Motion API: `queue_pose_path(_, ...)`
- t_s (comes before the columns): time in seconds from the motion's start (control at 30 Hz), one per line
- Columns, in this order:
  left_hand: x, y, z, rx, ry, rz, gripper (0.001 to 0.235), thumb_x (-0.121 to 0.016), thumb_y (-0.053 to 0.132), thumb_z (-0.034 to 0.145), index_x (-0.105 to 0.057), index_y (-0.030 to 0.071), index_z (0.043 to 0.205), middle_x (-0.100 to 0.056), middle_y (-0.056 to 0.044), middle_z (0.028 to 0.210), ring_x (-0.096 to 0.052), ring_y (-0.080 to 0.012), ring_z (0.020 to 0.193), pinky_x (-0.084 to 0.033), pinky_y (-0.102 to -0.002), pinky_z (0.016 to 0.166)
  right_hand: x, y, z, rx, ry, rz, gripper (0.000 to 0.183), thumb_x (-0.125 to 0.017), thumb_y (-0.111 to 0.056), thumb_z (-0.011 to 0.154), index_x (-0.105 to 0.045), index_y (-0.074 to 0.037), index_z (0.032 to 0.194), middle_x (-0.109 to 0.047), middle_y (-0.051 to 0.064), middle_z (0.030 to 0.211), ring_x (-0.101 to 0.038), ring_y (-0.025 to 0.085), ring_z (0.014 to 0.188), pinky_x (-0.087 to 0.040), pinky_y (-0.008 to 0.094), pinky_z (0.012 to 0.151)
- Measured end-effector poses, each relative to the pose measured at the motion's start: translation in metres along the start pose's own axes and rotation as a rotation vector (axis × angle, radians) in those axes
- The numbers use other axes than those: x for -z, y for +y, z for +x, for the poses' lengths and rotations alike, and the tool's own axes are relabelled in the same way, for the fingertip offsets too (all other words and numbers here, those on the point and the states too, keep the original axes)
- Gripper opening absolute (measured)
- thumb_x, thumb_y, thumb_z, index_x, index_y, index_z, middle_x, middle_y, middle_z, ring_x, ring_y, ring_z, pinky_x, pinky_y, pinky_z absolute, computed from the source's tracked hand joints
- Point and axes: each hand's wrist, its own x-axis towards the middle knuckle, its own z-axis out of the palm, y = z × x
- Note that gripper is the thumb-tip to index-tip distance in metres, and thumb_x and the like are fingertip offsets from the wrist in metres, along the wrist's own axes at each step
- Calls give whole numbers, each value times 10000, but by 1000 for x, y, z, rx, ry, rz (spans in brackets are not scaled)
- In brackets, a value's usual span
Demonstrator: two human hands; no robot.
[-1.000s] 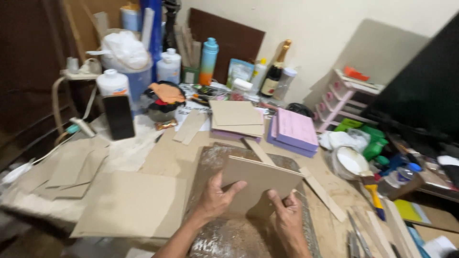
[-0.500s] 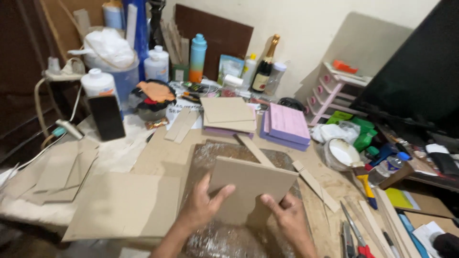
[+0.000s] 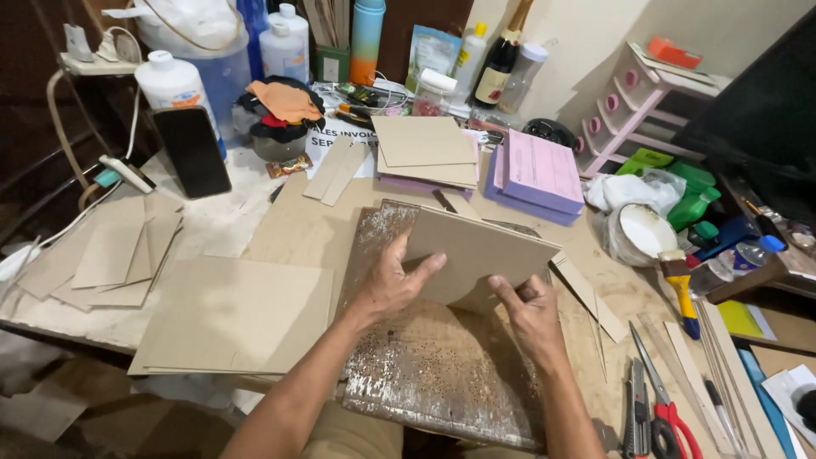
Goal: Cutting and folding cardboard sheets using a utility knife and a straight edge to create specific shapes.
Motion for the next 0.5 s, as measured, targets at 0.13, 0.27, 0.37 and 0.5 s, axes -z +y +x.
queue_pose_path(0.13,-3,-15,1,12,8,-4,531,-653,340,998,-535,-50,1339,-666,-258,1268,-595,-394,1263,-433,-579,1114,-15,-43,-2,-9,21,-15,40,-748,-75,943,-747,-36,935,-708,30,749,-572,122,735,-552,348,702)
queue_pose_path(0.27,-7,7,-3,11,0,-17,524,-658,337,999,-538,-51,1329,-668,-264,1266,-599,-390,1258,-437,-569,1112,-35,-71,-11,-40,102,-81,157,-808,-126,900,-714,-29,820,-613,15,654,-525,137,677,-482,340,593)
queue_pose_path(0.37,-3,65,-5,309,-126,78,886,-574,532,981,-259,-84,1534,-386,-281,1572,-342,-411,1492,-301,-577,1239,-30,-53,2,-324,24,-131,533,-752,-402,944,-647,-23,1303,-731,231,1164,-680,373,1187,-511,570,1004)
queue_pose_path(0.5,-5,74,-19,449,55,-56,652,-657,459,846,-539,170,1418,-730,-25,1343,-717,-181,1218,-596,-354,1005,-29,-99,-21,-387,96,52,468,-736,-272,814,-707,8,1187,-810,192,1050,-768,292,857,-640,411,702)
